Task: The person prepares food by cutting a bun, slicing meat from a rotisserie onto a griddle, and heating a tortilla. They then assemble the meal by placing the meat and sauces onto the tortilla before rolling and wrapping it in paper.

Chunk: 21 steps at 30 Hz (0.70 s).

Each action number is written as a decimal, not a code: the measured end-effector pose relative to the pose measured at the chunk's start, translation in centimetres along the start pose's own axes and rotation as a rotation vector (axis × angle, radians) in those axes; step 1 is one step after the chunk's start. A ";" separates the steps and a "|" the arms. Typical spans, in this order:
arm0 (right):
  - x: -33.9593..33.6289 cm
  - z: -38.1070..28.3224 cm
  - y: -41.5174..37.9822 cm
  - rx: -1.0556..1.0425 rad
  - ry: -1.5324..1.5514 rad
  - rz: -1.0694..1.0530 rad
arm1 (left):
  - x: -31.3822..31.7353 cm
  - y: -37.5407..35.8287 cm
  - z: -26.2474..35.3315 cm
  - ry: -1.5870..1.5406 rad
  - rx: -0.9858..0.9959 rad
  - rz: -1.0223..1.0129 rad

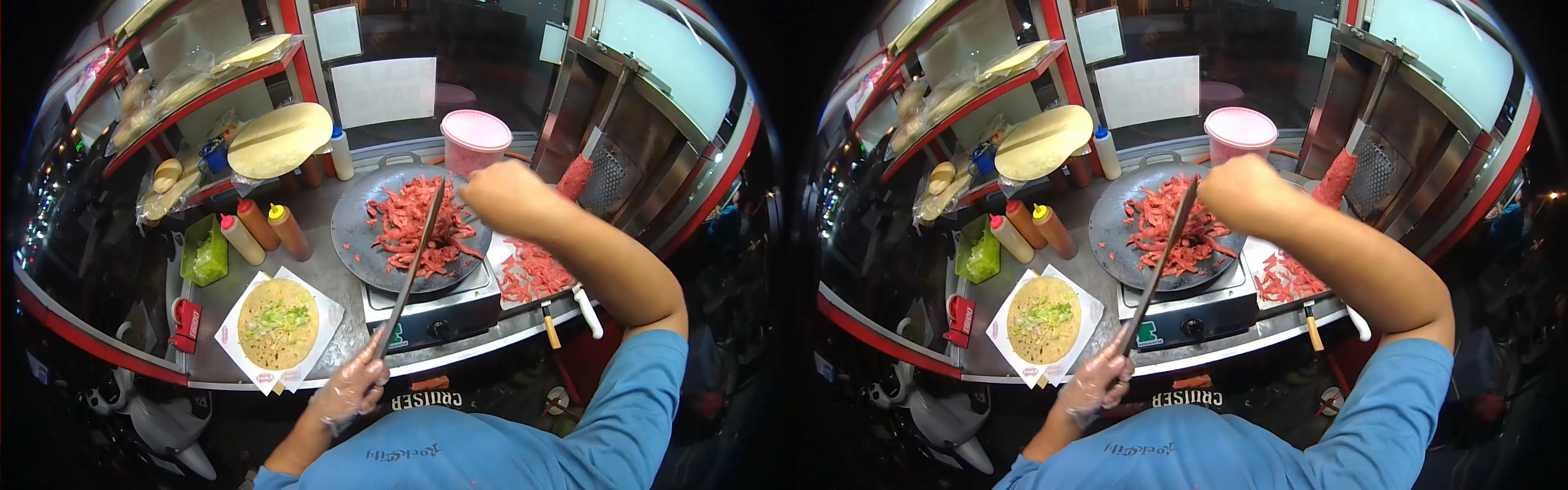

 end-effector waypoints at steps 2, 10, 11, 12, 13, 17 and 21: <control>-2.0 3.3 0.7 0.110 0.093 -0.171 | 0.4 -0.6 -1.2 -0.010 -0.024 0.001; 14.5 0.6 6.8 0.105 0.291 0.445 | -1.2 -4.8 -0.1 -0.026 0.072 0.265; 14.0 0.4 4.5 0.069 0.331 0.399 | -2.0 -4.6 -0.2 -0.045 0.090 0.278; 12.5 0.7 1.7 0.096 0.455 0.345 | -2.9 -4.1 -0.2 -0.042 0.099 0.272; 13.4 2.1 0.9 0.149 0.651 0.347 | -3.8 -3.6 -0.4 -0.024 0.124 0.282; 14.5 10.1 -0.2 0.605 1.241 -0.505 | -5.8 -0.5 -0.8 0.119 0.163 0.159; 13.6 2.8 3.3 0.484 1.369 -0.453 | -4.1 3.2 -0.1 -0.011 0.065 0.002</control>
Point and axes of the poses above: each hand's wrist, its own y-axis towards the middle knuckle, its own x-axis out of the palm, z = x × y, the point moved 1 cm from there along y, towards the middle knuckle, and after that the axes turned 14 degrees about x, right-handed, at the moved point
